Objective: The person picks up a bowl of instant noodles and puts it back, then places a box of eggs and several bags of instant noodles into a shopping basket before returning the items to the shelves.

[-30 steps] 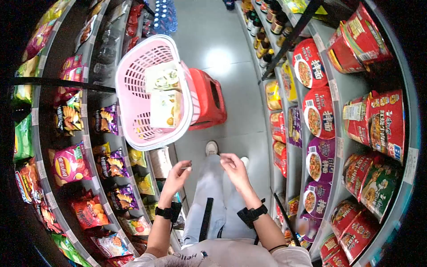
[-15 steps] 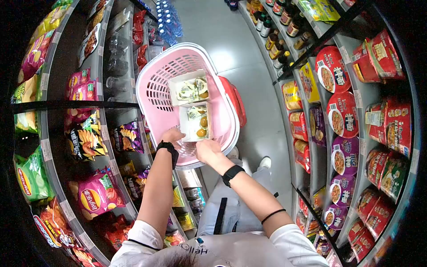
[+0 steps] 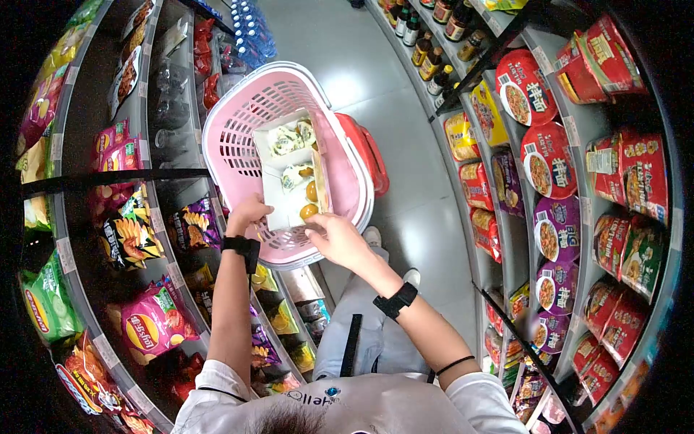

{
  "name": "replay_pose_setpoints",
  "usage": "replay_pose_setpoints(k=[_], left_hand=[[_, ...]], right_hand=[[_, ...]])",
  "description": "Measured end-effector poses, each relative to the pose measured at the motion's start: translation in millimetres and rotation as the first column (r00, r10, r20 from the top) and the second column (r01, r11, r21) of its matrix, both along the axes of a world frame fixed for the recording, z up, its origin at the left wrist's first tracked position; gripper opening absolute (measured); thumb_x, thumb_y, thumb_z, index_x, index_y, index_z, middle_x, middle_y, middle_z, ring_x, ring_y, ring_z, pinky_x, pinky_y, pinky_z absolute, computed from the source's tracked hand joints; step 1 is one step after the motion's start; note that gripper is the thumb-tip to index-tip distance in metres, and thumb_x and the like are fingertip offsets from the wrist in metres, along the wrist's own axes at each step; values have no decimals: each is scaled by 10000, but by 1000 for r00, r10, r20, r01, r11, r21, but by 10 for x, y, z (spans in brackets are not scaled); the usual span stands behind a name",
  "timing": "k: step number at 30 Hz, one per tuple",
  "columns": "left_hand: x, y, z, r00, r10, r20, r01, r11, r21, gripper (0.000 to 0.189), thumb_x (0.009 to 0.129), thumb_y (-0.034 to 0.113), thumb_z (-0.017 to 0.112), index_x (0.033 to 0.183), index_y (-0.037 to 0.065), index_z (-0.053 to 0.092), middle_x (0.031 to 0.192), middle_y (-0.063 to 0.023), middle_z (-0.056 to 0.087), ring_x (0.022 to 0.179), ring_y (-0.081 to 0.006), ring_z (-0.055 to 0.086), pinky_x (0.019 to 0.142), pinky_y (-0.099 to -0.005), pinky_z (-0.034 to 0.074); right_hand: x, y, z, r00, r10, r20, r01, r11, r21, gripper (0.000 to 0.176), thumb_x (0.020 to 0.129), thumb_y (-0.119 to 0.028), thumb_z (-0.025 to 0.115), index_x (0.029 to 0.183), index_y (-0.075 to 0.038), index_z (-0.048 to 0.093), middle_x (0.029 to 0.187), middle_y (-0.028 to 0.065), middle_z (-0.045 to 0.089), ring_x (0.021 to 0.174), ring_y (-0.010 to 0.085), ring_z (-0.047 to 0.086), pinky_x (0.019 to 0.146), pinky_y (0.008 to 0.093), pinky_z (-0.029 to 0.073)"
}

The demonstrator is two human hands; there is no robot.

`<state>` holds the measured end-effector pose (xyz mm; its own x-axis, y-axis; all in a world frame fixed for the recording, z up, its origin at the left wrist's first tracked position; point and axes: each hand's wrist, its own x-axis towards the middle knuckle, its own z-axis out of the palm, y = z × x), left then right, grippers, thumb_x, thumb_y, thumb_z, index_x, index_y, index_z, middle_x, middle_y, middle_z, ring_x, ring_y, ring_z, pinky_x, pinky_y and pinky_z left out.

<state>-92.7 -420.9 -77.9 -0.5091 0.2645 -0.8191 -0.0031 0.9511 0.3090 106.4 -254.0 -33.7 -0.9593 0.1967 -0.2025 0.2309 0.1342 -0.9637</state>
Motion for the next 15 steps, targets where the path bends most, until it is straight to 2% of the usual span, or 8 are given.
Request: replay_pose_setpoints(k=[2,3,4,6,9,12,13,15], left_hand=[[98,-94,298,989,138,-43,-130,979,157,180,751,131,597,798,-42,604,586,-67,575,461,-133,522,434,-259,404],[171,-64,517,985,127,-117,-102,975,200,191,772,87,554,889,-57,597,635,-115,607,474,-151,579,438,-268,450],[295,-22,751,967,114,-228,-57,969,239,214,787,81,548,931,-74,579,634,-119,607,489,-154,594,447,-284,464],[566,95,1206,933,144,-330,-47,958,285,212,799,67,537,934,-94,565,626,-125,606,485,-160,599,445,-285,469],[1028,287,1686,892,184,-413,-29,935,353,177,816,43,509,919,-89,565,603,-119,594,457,-154,585,430,-266,458],[1607,538,2091,908,223,-356,-28,877,479,167,831,68,504,865,-88,554,566,-76,565,429,-110,547,399,-231,415],[1799,616,2174,912,200,-358,-2,875,485,166,839,67,495,873,-84,554,558,-68,557,428,-101,541,392,-219,406],[2124,725,2171,942,199,-269,-26,844,535,169,850,73,481,887,-75,553,548,-50,546,414,-94,518,395,-210,402]], right_hand=[[132,42,53,992,-123,6,123,991,-54,339,774,-179,609,1045,21,562,852,202,606,778,276,608,725,331,477],[195,70,62,978,-197,-68,191,978,-84,418,760,-204,636,1102,12,530,950,184,598,822,247,596,729,323,473],[274,127,91,978,-207,-38,206,978,-29,561,737,-251,675,1199,-19,458,1106,201,535,911,269,580,774,339,470],[428,189,216,955,-297,17,298,952,-78,727,709,-291,717,1280,-22,357,1231,221,434,1053,281,523,852,357,450],[698,264,286,944,-330,10,325,921,-214,901,685,-299,749,1347,-16,207,1328,228,313,1174,311,420,913,384,414],[1078,386,519,940,-335,-63,275,854,-441,975,683,-275,758,1373,-27,117,1376,219,235,1234,314,336,953,393,373],[1237,426,508,935,-350,-64,276,826,-492,991,685,-241,756,1390,-69,81,1398,207,194,1245,316,310,984,391,332],[1621,560,592,929,-354,-105,216,752,-623,977,692,-210,747,1393,-79,79,1401,207,184,1248,300,304,995,390,315]])
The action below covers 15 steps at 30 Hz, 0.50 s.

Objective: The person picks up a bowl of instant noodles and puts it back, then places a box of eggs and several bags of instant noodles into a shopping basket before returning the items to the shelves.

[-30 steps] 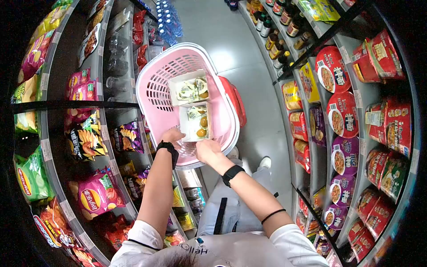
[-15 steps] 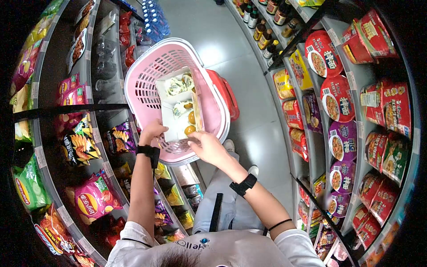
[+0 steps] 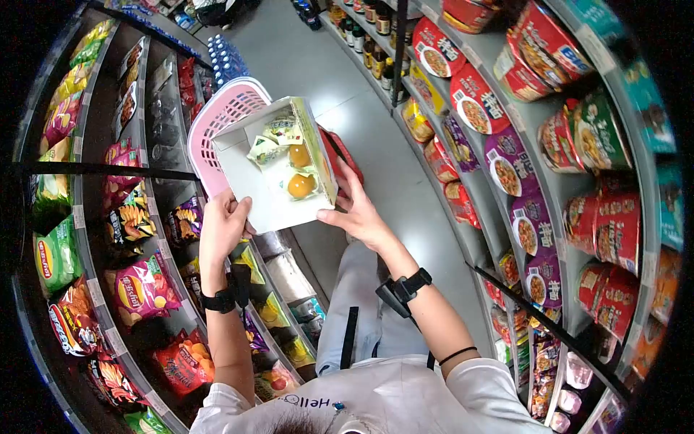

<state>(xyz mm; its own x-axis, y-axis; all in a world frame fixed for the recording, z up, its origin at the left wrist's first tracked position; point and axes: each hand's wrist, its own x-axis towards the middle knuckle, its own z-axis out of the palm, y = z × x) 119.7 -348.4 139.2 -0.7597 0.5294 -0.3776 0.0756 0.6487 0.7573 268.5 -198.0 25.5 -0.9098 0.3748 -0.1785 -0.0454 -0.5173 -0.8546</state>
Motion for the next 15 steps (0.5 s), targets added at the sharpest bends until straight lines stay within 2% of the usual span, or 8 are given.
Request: replay_pose_setpoints(k=[1,5,6,9,10,12,13,15], left_hand=[[161,55,-17,999,-25,28,24,1000,14,170,853,75,476,892,-72,552,546,-45,543,409,-91,511,397,-210,403],[823,284,-245,989,-105,104,101,994,44,169,854,83,468,901,-58,551,532,-34,542,418,-85,527,388,-214,413],[1024,363,-254,984,-128,126,122,991,57,173,854,85,469,904,-61,548,539,-42,552,421,-90,536,381,-215,416],[1611,510,-536,986,-125,112,109,984,142,156,818,55,503,861,-84,561,537,-101,578,419,-125,562,390,-253,434],[1816,562,-583,981,-118,154,94,983,157,151,814,54,512,854,-83,559,542,-105,581,425,-121,563,393,-252,431],[2181,616,-740,963,-90,255,44,983,181,153,807,65,539,841,-84,554,564,-111,589,457,-114,573,415,-252,449],[2333,621,-837,927,-67,370,-19,974,224,177,812,95,567,827,-82,556,561,-101,585,458,-125,574,432,-250,469],[2438,577,-998,850,-140,508,78,987,140,333,813,141,606,1066,-52,509,838,-174,613,631,-163,622,512,-261,508]], right_hand=[[206,64,46,999,3,-47,-6,998,-68,970,695,-195,742,1394,-83,79,1402,206,179,1249,292,301,1000,390,307],[1020,279,65,999,-23,48,27,997,-78,900,697,-123,713,1386,-63,138,1382,193,222,1198,264,366,979,361,334],[1219,308,65,995,-68,74,75,992,-98,824,706,-103,670,1375,-54,192,1354,165,273,1181,236,389,966,333,347],[1789,364,-74,970,-215,115,236,947,-218,785,705,-140,626,1367,-39,217,1327,144,320,1177,214,397,963,317,341],[1970,379,-187,957,-241,161,270,944,-192,756,697,-213,591,1353,-30,261,1314,129,360,1160,200,410,959,306,332],[2294,425,-175,926,-293,238,328,937,-122,750,688,-256,590,1339,-26,297,1298,128,385,1137,194,420,940,296,336],[2439,449,-171,907,-318,275,354,931,-88,749,683,-277,590,1332,-25,316,1290,127,398,1126,191,425,931,290,338],[2731,593,-173,898,-271,348,258,963,85,687,686,-312,586,1284,-33,397,1230,108,463,1030,171,465,819,266,374]])
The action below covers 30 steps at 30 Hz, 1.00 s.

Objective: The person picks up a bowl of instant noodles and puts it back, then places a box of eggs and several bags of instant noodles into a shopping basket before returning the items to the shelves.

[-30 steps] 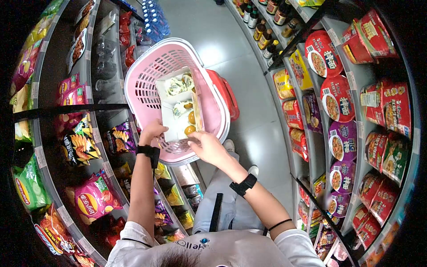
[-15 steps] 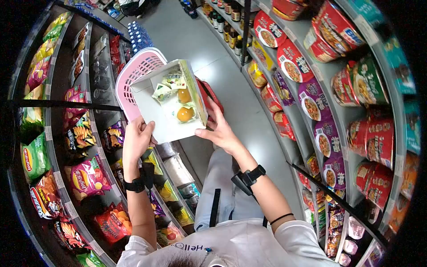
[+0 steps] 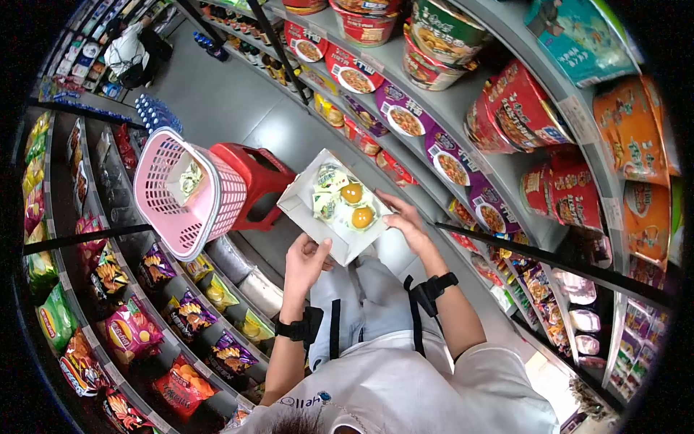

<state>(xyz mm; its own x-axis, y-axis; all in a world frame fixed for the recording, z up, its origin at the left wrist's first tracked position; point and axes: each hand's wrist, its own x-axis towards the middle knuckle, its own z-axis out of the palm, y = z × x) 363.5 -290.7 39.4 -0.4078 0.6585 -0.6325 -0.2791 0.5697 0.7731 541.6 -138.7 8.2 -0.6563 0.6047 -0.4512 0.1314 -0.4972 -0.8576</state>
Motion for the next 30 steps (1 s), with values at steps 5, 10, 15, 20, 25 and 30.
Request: replay_pose_setpoints(k=[5,10,15,20,25,30], left_hand=[[-125,-43,-253,977,131,167,-154,978,139,720,819,196,621,1375,133,168,1274,-185,348,1001,-246,540,703,-348,529],[-259,75,-791,961,-118,250,103,992,72,466,863,99,523,1291,48,346,1115,-133,514,913,-203,586,617,-305,568],[-97,24,-1121,935,69,348,-100,992,73,286,893,41,414,1171,-28,412,1056,-141,544,859,-241,612,655,-339,580],[74,48,-1292,871,256,419,-300,953,43,247,903,37,386,1139,-37,391,1076,-166,524,873,-288,602,701,-377,571],[90,138,-1384,834,311,455,-361,932,24,257,904,29,373,1157,-14,360,1092,-166,510,875,-291,600,707,-379,568],[176,221,-1551,798,367,479,-423,906,11,261,903,23,362,1162,-3,341,1085,-155,504,809,-290,621,651,-357,577]], right_hand=[[338,346,87,921,281,270,-329,932,153,598,720,-409,577,1199,-54,526,1111,92,572,900,145,514,678,260,413],[64,526,153,846,358,395,-430,896,109,638,781,-538,522,1192,-50,526,1137,134,552,1047,210,491,874,323,386],[-278,454,-159,873,114,474,-270,922,276,710,816,-588,449,1298,-69,390,1287,180,409,1209,269,375,984,339,316],[-382,314,-321,949,-4,314,-122,917,379,634,850,-379,549,1336,-48,313,1360,167,317,1231,243,343,1007,331,282],[-213,157,-458,944,-181,276,117,965,236,813,734,-342,708,1349,-40,269,1330,173,351,1237,271,334,1004,379,283],[-226,-49,-546,890,-197,410,41,933,358,871,688,-344,739,1356,-61,258,1379,168,261,1240,281,326,965,383,363]])
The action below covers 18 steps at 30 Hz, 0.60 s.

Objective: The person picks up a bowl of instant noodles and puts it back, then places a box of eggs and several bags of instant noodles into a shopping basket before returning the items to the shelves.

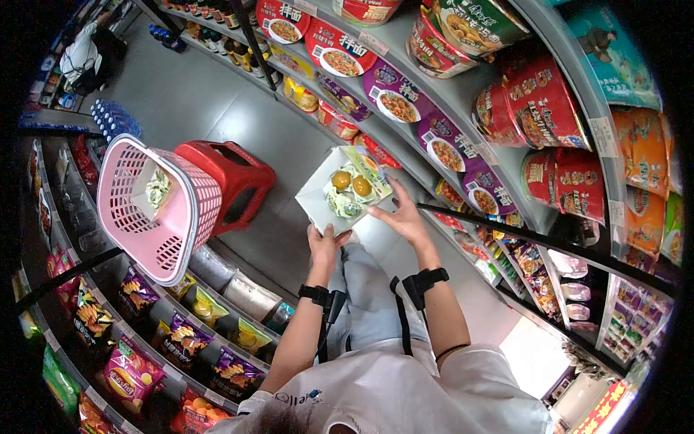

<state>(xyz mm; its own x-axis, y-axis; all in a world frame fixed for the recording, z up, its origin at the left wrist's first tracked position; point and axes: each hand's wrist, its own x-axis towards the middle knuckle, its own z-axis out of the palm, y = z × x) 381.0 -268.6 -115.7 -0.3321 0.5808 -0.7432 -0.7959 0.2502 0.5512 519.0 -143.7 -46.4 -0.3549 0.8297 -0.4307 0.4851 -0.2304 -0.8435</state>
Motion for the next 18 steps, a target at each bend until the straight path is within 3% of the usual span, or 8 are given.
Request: replay_pose_setpoints(k=[2,3,6,8,13,16,17,18], left_hand=[[18,29,-100,997,-68,43,70,997,-38,272,902,29,362,1171,11,324,1091,-152,501,805,-293,625,640,-355,571],[35,40,-134,994,-92,64,95,994,-56,279,899,30,366,1173,18,322,1084,-152,505,805,-286,626,632,-349,566],[71,54,-259,983,-158,93,167,982,-90,292,887,41,382,1173,42,324,1056,-144,526,788,-257,632,617,-333,550],[73,63,-347,980,-188,70,194,976,-95,292,878,60,400,1163,64,338,1028,-130,554,753,-225,637,617,-320,541],[127,353,-692,926,-300,-229,270,950,-155,419,793,33,494,1191,-18,374,797,-124,612,610,-182,632,570,-302,521],[195,751,-742,862,-345,-372,308,938,-156,457,775,43,509,1206,-21,371,794,-179,617,677,-256,642,630,-350,510],[323,860,-1024,793,-399,-461,336,917,-215,450,768,61,515,1188,-16,375,838,-240,609,779,-363,617,711,-411,482],[361,1049,-964,760,-438,-480,358,899,-253,450,766,66,519,1180,-26,369,855,-255,603,805,-386,602,729,-423,472]], right_hand=[[-55,-82,-196,994,-62,92,56,996,69,848,712,-326,717,1369,-84,239,1417,145,192,1223,258,354,938,361,396],[-165,-115,-120,981,-194,17,195,980,-26,793,738,-275,682,1372,-106,238,1406,132,201,1195,258,387,904,387,427],[-166,-84,-280,939,-343,-23,328,915,-233,749,758,-218,642,1376,-127,231,1373,126,250,1146,229,428,861,407,453],[-97,-28,-461,921,-384,-67,344,882,-322,792,751,-262,665,1387,-157,205,1402,145,189,1118,295,451,841,397,459],[7,188,-952,796,-573,-197,416,753,-509,826,793,-278,622,1405,-188,75,1392,135,201,1133,361,403,884,436,418],[2,383,-1158,764,-591,-259,403,751,-524,871,804,-291,608,1403,-214,-19,1384,136,209,1131,378,391,902,444,400],[-19,435,-1209,813,-526,-248,362,792,-492,915,793,-238,621,1396,-227,-68,1352,136,264,1110,341,422,854,407,440],[-21,480,-1324,839,-496,-224,349,807,-477,927,784,-207,625,1395,-228,-73,1340,136,282,1101,323,431,828,394,454]])
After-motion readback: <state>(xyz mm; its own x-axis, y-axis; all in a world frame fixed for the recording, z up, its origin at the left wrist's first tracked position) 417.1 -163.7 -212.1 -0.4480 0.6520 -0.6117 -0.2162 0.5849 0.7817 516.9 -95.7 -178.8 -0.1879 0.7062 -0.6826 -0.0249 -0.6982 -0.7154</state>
